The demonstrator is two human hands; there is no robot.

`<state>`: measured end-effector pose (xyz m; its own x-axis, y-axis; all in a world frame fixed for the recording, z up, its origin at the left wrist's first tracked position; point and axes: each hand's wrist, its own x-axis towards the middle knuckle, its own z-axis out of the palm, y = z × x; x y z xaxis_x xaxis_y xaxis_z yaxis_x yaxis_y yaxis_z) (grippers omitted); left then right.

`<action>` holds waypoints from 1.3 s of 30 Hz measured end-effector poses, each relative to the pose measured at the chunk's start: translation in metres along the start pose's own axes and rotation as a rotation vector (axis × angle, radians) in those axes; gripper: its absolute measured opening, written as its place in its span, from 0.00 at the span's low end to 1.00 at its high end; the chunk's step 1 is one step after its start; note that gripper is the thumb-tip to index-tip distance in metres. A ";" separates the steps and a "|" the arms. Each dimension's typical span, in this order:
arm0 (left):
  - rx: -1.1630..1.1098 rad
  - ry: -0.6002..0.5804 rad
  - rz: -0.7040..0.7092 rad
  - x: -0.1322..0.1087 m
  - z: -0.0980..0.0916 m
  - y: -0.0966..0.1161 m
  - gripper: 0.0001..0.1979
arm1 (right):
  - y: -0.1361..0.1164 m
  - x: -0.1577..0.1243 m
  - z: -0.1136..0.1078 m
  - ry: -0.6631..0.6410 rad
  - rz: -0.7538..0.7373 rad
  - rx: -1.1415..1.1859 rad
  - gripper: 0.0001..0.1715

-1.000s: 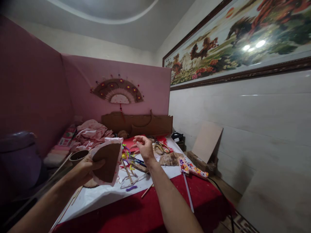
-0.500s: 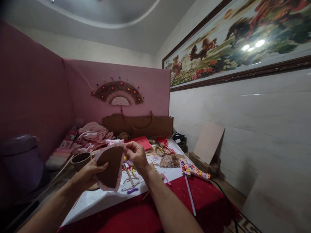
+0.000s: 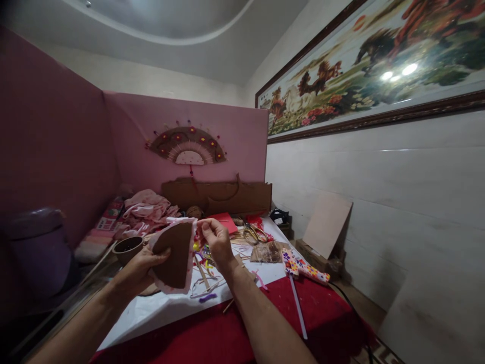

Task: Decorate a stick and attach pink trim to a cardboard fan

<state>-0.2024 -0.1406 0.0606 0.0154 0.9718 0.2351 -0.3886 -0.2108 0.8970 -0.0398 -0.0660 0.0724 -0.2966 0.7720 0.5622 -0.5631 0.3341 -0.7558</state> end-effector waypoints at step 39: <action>-0.104 0.191 0.190 -0.003 0.013 0.018 0.28 | 0.039 -0.020 0.019 -0.058 0.167 -0.228 0.18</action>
<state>-0.1975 -0.1489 0.0812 -0.2370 0.9202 0.3116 -0.4607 -0.3889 0.7978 -0.0706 -0.0786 0.0385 -0.4182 0.7966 0.4366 -0.3163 0.3228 -0.8920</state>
